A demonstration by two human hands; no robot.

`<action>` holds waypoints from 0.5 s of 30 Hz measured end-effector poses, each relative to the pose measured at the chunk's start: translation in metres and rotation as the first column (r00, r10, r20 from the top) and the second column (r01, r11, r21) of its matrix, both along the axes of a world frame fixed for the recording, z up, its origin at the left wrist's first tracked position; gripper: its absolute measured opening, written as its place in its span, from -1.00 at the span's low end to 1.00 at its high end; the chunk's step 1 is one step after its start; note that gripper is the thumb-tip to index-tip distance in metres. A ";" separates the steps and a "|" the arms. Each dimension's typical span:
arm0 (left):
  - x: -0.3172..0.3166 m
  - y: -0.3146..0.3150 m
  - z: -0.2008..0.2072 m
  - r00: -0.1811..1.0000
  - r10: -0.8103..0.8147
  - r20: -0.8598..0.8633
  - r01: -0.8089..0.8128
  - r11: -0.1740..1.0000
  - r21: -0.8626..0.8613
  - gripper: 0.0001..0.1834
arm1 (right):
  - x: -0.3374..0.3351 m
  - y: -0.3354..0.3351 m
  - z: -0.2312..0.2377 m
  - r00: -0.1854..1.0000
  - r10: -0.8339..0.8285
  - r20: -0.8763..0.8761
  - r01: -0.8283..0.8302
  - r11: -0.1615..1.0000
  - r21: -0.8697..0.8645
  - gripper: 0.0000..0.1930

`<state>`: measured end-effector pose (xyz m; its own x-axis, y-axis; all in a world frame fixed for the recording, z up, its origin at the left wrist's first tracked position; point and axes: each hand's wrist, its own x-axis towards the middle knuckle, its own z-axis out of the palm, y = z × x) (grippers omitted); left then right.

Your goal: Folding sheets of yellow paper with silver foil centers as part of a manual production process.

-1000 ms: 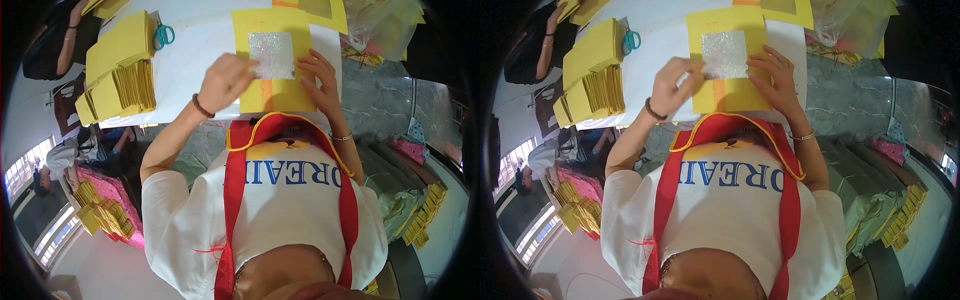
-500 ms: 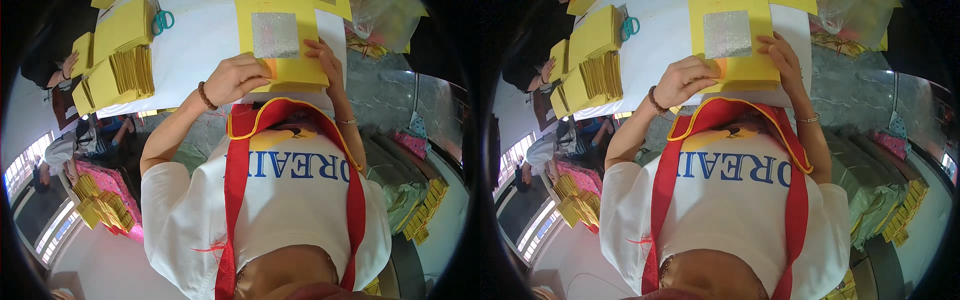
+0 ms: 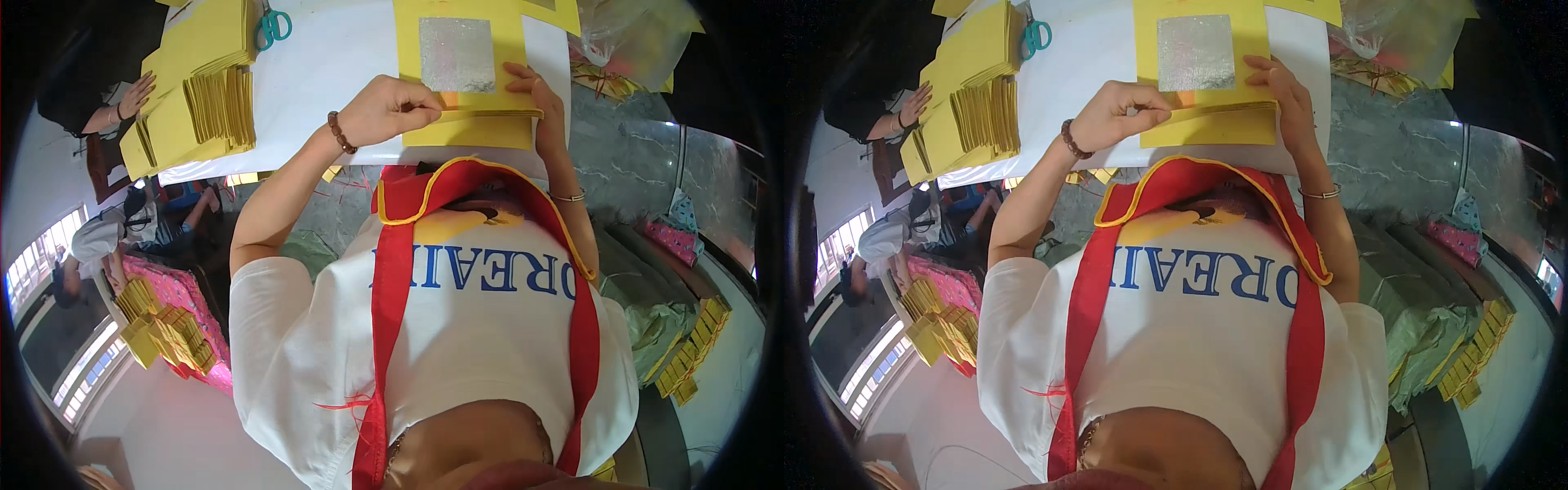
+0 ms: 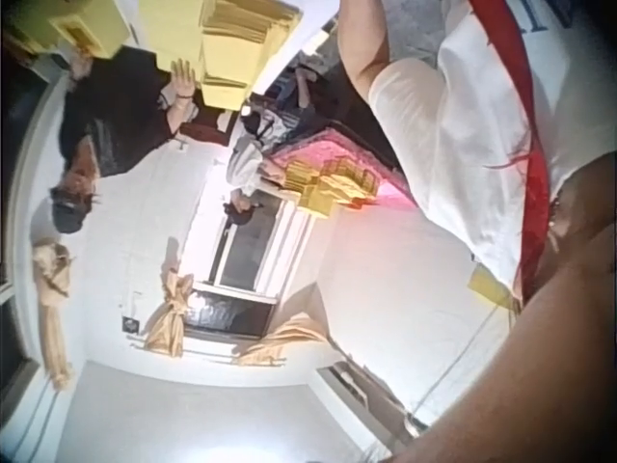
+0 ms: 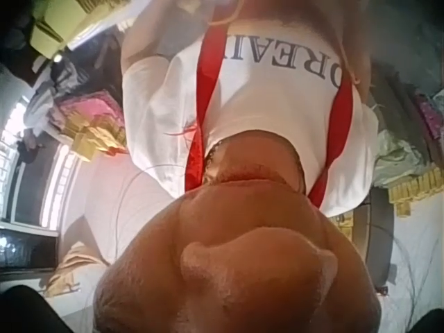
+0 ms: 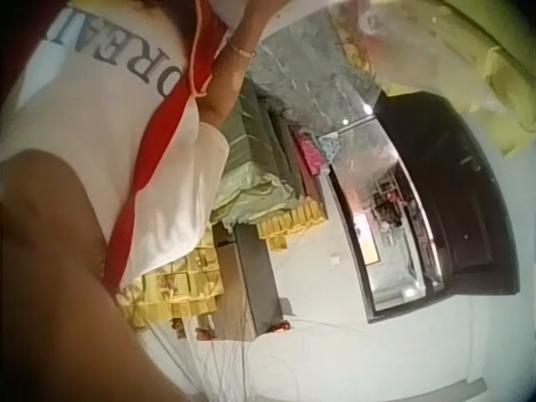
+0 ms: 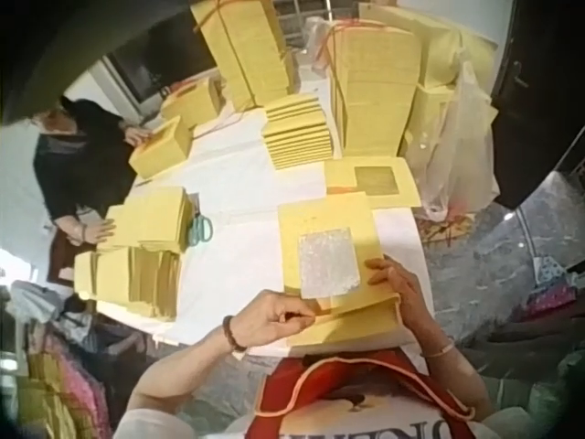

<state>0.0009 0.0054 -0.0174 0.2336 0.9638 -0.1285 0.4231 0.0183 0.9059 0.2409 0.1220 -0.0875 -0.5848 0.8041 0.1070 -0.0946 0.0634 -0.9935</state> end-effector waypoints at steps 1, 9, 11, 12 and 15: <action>-0.002 0.002 0.002 0.999 -0.015 0.042 0.018 0.998 -0.062 -0.86 | 0.000 0.000 0.000 1.000 -0.004 0.012 0.004 1.000 0.003 -0.56; -0.010 0.011 -0.007 0.981 0.013 0.194 0.030 0.976 -0.217 -0.82 | -0.001 0.002 -0.005 1.000 -0.005 0.016 0.004 1.000 0.022 -0.49; -0.012 0.013 -0.008 0.979 -0.005 0.202 0.053 0.971 -0.234 -0.81 | 0.001 0.002 -0.004 1.000 0.005 0.026 -0.006 0.998 0.058 -0.51; -0.013 0.014 -0.009 0.980 -0.005 0.200 0.053 0.971 -0.235 -0.81 | 0.002 0.003 -0.008 1.000 0.005 0.024 -0.007 0.998 0.056 -0.51; -0.013 0.013 -0.015 0.976 0.043 0.212 0.003 0.977 -0.214 -0.80 | 0.005 0.004 -0.018 0.993 0.082 -0.082 -0.078 0.996 0.053 -0.51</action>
<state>-0.0125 0.0180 -0.0328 0.2590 0.9246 -0.2793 0.2176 0.2258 0.9495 0.2460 0.1256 -0.1056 -0.6344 0.7473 0.1974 -0.1845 0.1016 -0.9776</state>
